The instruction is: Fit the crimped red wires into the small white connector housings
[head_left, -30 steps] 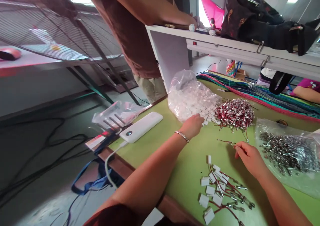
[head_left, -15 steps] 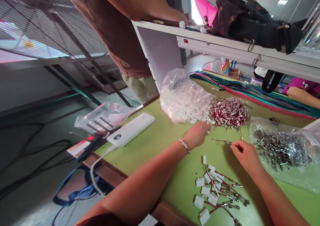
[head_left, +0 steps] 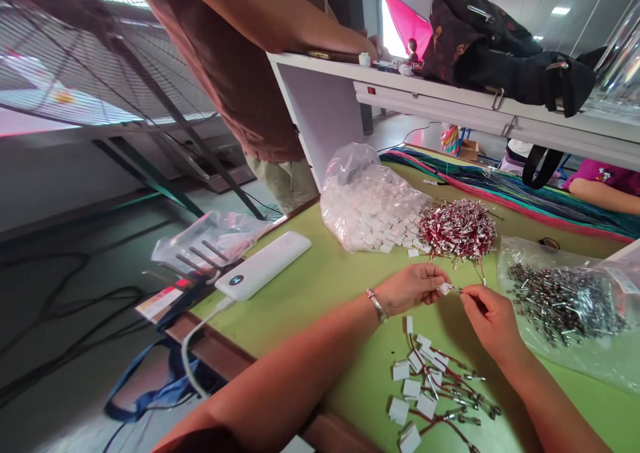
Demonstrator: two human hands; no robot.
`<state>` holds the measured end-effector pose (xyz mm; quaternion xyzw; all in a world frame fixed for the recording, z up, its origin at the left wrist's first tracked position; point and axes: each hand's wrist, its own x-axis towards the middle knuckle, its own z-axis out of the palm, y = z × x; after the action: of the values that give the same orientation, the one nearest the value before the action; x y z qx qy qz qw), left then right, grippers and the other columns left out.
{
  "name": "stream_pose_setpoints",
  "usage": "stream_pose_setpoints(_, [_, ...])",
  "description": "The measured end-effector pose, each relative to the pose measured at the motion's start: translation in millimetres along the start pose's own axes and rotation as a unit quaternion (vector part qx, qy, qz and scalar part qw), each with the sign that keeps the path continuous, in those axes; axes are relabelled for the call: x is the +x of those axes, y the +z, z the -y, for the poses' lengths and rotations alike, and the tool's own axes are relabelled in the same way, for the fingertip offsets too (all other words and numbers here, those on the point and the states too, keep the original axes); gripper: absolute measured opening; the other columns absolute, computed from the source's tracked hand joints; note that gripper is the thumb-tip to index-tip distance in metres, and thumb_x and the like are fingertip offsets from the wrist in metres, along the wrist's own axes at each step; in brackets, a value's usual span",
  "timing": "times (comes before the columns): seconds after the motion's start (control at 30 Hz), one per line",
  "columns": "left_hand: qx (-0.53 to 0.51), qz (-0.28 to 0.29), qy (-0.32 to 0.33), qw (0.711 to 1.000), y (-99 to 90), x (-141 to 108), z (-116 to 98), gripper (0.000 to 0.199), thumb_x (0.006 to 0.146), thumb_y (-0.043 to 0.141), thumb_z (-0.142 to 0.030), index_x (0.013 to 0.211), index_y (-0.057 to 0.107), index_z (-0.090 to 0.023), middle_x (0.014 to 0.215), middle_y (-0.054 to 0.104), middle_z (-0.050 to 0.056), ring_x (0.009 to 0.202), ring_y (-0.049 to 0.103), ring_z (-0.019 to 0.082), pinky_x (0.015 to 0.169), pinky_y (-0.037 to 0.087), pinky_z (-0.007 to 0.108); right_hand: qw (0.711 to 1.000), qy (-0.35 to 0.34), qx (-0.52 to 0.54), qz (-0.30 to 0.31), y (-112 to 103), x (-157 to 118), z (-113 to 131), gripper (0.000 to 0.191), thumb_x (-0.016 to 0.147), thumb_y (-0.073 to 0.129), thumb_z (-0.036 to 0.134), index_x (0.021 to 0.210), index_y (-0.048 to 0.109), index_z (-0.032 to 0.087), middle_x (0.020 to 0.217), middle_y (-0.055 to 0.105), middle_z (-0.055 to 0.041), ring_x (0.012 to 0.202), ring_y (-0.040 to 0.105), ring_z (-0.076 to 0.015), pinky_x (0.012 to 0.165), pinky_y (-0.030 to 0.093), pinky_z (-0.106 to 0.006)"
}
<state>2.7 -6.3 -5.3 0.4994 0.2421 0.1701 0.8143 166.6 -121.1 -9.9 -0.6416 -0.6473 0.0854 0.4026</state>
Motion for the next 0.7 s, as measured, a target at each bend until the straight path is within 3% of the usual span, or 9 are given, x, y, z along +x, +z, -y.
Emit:
stream_pose_setpoints(0.23, [-0.062,-0.008,-0.012,0.998,-3.5,4.4,2.0,0.036,0.067,0.08,-0.038,0.083,0.061,-0.012,0.065,0.059,-0.002,0.055,0.05,0.005,0.054,0.034,0.019,1.0,-0.021,-0.014,-0.011,0.6,-0.1,-1.1,0.017,0.09,0.05,0.027,0.08,0.062,0.02,0.064,0.061,0.0023,0.056,0.053,-0.0113,0.056,0.038,-0.022])
stream_pose_setpoints(0.4, [-0.037,-0.002,-0.017,0.999,-1.7,2.4,0.6,0.036,0.069,0.078,-0.039,0.082,0.061,-0.011,0.061,0.058,-0.003,0.05,0.049,0.004,0.049,0.031,0.018,0.99,-0.046,-0.132,-0.019,0.3,-1.3,-1.1,0.019,0.09,0.048,0.023,0.074,0.058,0.019,0.058,0.058,0.0032,0.05,0.049,-0.0106,0.053,0.033,-0.023])
stream_pose_setpoints(0.57, [-0.016,-0.006,-0.006,1.0,-0.4,2.5,3.4,0.044,0.06,0.083,-0.044,0.08,0.062,-0.01,0.061,0.062,-0.001,0.05,0.053,0.006,0.048,0.035,0.019,0.948,-0.144,-0.28,-0.047,1.7,-3.9,4.0,0.027,0.089,0.043,0.015,0.064,0.053,0.019,0.055,0.053,0.0009,0.052,0.048,-0.0128,0.053,0.026,-0.027])
stream_pose_setpoints(0.7, [-0.017,0.003,-0.008,1.0,1.0,4.9,9.3,0.044,0.058,0.084,-0.043,0.079,0.063,-0.01,0.063,0.064,0.0,0.051,0.055,0.007,0.047,0.037,0.02,0.955,-0.142,-0.259,-0.022,6.2,-5.7,5.1,0.026,0.091,0.041,0.014,0.069,0.053,0.019,0.058,0.056,-0.0004,0.055,0.051,-0.0134,0.055,0.027,-0.026])
